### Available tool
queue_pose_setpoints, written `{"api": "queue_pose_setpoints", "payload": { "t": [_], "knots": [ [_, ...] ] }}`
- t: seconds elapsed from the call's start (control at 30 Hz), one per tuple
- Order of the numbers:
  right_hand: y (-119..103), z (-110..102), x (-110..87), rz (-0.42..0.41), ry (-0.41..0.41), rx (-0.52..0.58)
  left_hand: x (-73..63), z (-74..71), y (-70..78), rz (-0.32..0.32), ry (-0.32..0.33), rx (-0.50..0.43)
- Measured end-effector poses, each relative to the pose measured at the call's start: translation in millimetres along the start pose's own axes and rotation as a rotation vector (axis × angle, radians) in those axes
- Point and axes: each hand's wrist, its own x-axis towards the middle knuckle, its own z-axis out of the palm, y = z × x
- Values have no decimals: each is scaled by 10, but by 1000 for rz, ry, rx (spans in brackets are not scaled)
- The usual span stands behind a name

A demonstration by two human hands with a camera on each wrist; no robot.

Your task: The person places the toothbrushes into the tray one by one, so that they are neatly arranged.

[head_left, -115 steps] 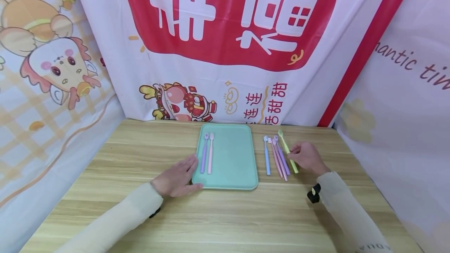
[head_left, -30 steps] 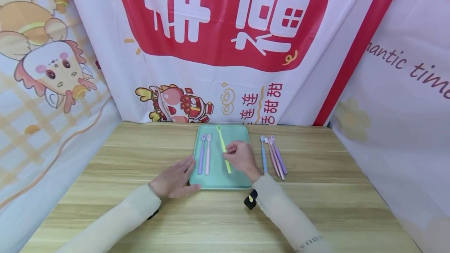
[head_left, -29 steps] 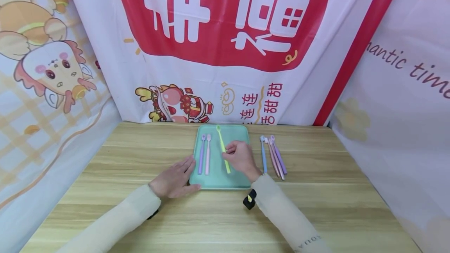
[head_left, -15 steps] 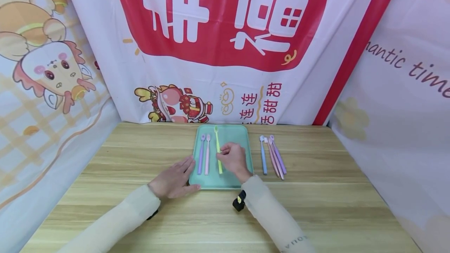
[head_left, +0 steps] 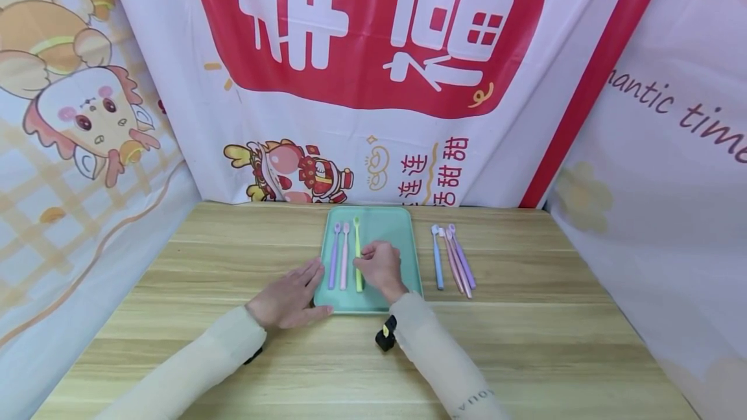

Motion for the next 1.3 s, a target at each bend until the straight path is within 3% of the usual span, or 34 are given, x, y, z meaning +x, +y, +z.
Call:
{"api": "queue_pose_setpoints", "payload": {
  "t": [1.3],
  "knots": [
    [-132, 108, 103, 98, -54, -115, 11, 12, -19, -3, 17, 12]
  ]
}}
